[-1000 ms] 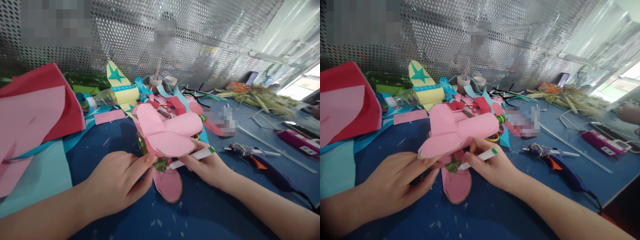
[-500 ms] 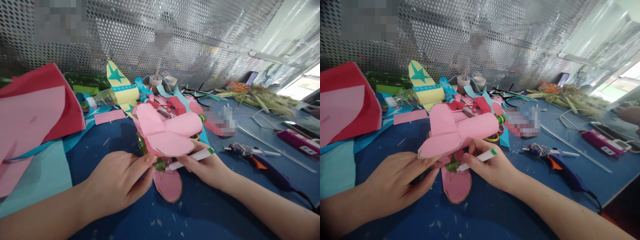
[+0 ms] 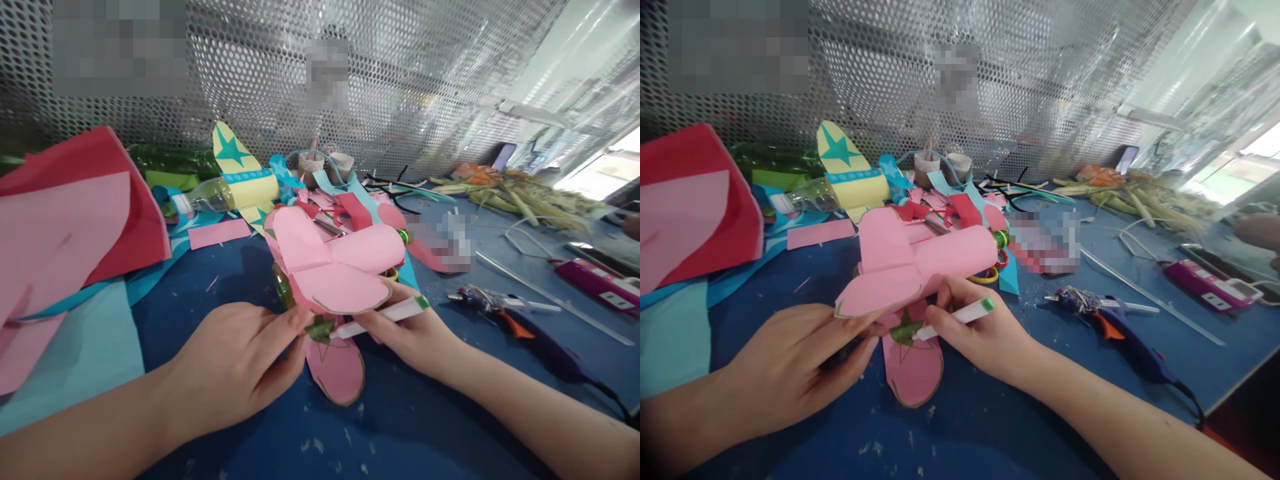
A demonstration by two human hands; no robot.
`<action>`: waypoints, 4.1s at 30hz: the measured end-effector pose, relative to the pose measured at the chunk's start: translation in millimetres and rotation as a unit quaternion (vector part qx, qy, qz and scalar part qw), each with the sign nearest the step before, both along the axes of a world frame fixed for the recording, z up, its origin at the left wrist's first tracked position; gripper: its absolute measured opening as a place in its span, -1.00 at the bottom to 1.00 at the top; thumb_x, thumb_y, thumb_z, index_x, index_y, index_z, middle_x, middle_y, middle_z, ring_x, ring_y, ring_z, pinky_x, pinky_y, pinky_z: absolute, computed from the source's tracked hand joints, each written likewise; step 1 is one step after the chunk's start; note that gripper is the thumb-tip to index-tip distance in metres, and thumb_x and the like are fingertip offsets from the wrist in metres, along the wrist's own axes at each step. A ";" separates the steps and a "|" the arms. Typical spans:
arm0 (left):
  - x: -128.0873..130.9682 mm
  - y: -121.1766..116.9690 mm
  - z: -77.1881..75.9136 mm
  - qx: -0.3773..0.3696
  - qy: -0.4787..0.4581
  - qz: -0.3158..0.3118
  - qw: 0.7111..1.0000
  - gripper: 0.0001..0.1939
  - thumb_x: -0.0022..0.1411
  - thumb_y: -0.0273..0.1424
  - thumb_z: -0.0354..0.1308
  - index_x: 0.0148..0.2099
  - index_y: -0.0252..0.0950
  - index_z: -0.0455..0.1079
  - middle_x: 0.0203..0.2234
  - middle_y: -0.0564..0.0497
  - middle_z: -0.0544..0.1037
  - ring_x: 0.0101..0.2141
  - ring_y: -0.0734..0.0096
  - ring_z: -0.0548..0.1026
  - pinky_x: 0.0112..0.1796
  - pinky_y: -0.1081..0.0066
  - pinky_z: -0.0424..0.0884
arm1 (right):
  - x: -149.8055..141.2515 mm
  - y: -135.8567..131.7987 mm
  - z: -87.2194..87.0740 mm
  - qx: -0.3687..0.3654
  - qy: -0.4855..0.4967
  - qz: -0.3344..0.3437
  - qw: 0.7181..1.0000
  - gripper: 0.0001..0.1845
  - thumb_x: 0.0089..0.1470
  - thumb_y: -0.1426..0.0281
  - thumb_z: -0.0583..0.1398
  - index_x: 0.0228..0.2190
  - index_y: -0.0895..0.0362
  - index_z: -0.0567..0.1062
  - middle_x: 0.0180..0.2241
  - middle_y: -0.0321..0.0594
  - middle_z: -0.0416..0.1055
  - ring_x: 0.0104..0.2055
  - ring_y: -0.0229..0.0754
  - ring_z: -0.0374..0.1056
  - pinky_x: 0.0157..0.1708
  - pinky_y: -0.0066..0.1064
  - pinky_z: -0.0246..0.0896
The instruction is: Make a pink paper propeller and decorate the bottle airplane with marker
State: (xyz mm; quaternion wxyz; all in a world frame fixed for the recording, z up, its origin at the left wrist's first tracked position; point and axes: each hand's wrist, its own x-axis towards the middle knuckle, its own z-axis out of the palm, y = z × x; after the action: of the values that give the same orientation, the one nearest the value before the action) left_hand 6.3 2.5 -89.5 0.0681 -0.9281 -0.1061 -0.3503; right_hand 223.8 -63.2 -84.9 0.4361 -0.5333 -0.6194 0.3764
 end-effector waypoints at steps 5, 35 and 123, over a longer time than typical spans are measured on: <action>-0.4 -0.1 -1.3 -0.004 0.004 -0.004 1.000 -0.82 0.33 -0.49 -0.07 -0.04 -0.38 0.25 -0.66 0.13 0.44 -0.69 0.38 0.38 -0.62 0.40 0.23 | -0.3 0.5 0.4 0.012 -0.008 -0.009 1.000 -0.78 0.06 0.37 0.13 -0.57 0.07 0.23 -0.66 -0.45 0.17 -0.64 -0.36 0.02 -0.69 -0.51 -0.11; -2.6 1.0 -3.5 -0.022 0.009 -0.005 1.000 -0.75 0.34 -0.46 -0.06 0.05 -0.35 0.22 -0.63 0.13 0.49 -0.63 0.39 0.46 -0.59 0.43 0.32 | 0.5 0.3 2.1 0.017 -0.023 -0.032 0.999 -0.78 0.05 0.38 0.12 -0.58 0.07 0.22 -0.65 -0.44 0.16 -0.65 -0.37 0.04 -0.68 -0.50 -0.09; 1.3 0.2 5.2 -0.020 0.033 -0.013 0.999 -0.81 0.37 -0.50 -0.14 -0.25 -0.31 0.29 -0.69 0.14 0.37 -0.71 0.42 0.29 -0.64 0.36 0.08 | -5.5 -2.9 -7.9 -0.039 0.104 0.077 0.991 -0.69 -0.02 0.33 0.30 -0.53 0.04 0.23 -0.57 -0.39 0.20 -0.53 -0.27 0.12 -0.54 -0.45 0.10</action>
State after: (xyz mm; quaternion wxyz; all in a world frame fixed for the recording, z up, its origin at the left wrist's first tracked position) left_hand 7.6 2.7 -84.3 0.0484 -0.9417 -0.0986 -0.3180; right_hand 218.3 -66.1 -92.8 0.4462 -0.4585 -0.5949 0.4866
